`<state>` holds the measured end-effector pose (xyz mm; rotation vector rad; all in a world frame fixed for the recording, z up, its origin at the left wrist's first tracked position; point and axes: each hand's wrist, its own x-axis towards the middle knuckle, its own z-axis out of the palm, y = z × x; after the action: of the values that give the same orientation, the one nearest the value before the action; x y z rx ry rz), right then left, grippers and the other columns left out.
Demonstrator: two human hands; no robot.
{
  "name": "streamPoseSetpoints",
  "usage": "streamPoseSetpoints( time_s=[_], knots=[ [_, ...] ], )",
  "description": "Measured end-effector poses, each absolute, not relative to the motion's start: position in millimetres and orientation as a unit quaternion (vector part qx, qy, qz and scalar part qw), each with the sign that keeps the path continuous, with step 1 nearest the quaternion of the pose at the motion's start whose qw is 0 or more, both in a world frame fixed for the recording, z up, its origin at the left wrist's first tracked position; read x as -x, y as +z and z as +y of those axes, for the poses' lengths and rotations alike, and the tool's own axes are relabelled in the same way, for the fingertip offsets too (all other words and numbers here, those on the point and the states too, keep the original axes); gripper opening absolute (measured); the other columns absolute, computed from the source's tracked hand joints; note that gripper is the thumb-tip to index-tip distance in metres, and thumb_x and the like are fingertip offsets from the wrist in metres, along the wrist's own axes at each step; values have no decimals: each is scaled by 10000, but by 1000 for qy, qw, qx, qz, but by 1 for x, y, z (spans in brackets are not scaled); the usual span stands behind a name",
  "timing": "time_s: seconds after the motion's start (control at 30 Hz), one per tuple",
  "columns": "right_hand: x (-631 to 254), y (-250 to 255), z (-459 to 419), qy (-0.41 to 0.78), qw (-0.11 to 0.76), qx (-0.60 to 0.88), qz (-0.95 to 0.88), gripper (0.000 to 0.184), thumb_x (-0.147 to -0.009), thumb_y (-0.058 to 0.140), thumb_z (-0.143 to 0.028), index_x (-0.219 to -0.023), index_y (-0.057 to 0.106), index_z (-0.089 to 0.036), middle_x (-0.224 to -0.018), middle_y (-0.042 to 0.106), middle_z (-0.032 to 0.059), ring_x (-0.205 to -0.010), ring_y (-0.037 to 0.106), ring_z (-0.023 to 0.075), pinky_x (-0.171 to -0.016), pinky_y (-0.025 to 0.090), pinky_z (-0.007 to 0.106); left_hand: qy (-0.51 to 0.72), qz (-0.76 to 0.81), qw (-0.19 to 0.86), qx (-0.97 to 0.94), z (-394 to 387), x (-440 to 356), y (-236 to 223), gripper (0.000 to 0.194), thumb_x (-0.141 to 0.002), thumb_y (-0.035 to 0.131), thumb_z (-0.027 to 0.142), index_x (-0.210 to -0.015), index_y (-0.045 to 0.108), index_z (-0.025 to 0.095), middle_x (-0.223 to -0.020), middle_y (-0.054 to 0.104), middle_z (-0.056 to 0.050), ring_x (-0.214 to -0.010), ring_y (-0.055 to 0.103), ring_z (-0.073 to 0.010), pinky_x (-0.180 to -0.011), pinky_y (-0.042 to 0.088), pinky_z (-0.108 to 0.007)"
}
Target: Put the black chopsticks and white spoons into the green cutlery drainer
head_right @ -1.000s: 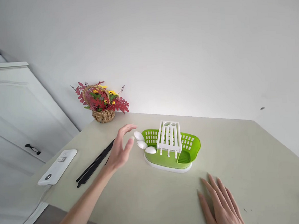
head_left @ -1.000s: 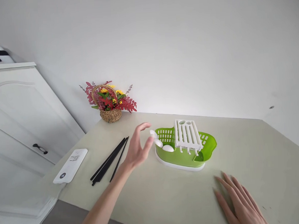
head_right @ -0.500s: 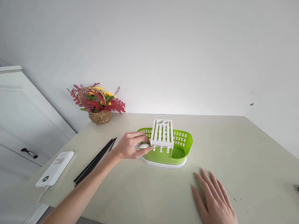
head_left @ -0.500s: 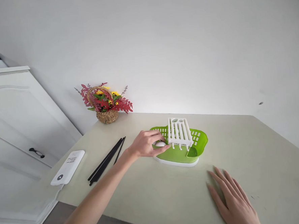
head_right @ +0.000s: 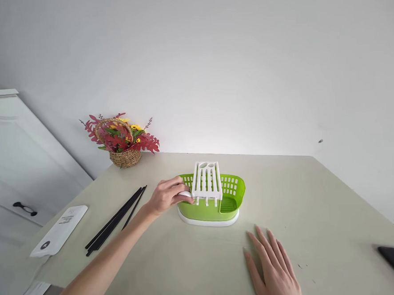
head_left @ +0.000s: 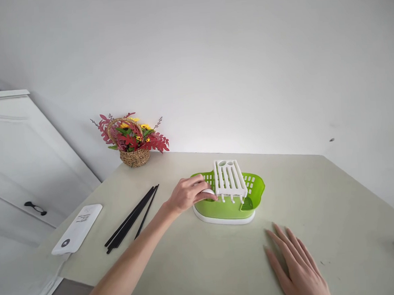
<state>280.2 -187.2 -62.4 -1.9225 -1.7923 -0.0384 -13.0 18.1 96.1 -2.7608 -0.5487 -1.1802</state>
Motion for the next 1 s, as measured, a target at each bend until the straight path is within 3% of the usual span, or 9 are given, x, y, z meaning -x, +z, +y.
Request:
streamPoseSetpoints(
  time_s=[0.13, 0.3, 0.43, 0.67, 0.83, 1.0],
  knots=[
    [-281, -62, -187, -9, 251, 702, -666, 576, -1071, 416, -499, -1622, 420, -334, -1709, 384, -29, -1604, 291, 314, -1277, 346, 611, -478, -254, -23, 840, 24, 11, 99, 473, -1028, 553, 598, -787, 702, 218, -712, 657, -13, -578, 555, -127, -582, 430, -260],
    [-290, -71, -187, -6, 233, 699, -676, 619, -1054, 465, -502, -1645, 386, -340, -1725, 347, -30, -1605, 283, 327, -1272, 355, 612, -527, -366, -28, 766, 37, 2, 114, 574, -1033, 486, 643, -685, 626, 209, -633, 614, -11, -583, 537, -143, -615, 434, -283],
    [-292, -72, -186, -13, 225, 696, -682, 615, -1060, 456, -493, -1650, 375, -339, -1729, 337, -33, -1609, 274, 319, -1273, 353, 613, -570, -396, -77, 716, 50, -7, 130, 592, -993, 540, 672, -617, 526, 214, -533, 535, 16, -519, 523, -130, -542, 404, -264],
    [-292, -71, -188, -11, 233, 696, -679, 616, -1050, 454, -508, -1642, 398, -348, -1718, 356, -39, -1594, 310, 330, -1262, 368, 619, -670, -485, -226, 514, 80, 40, 165, 600, -920, 565, 776, -666, 489, 238, -460, 506, 41, -398, 548, -137, -378, 342, -240],
    [-291, -71, -189, -8, 241, 698, -674, 617, -1038, 463, -527, -1630, 420, -357, -1707, 378, -46, -1583, 337, 335, -1251, 387, 619, -460, -579, -319, 592, 75, 102, 169, 647, -819, 659, 822, -622, 515, 223, -445, 555, 2, -350, 508, -136, -347, 319, -246],
    [-292, -69, -191, -10, 236, 697, -677, 614, -1050, 438, -512, -1641, 392, -352, -1717, 359, -44, -1594, 314, 327, -1267, 358, 622, -204, -610, -301, 704, 59, 129, 130, 639, -822, 623, 821, -657, 593, 204, -470, 607, 1, -367, 563, -169, -371, 308, -250]
  ],
)
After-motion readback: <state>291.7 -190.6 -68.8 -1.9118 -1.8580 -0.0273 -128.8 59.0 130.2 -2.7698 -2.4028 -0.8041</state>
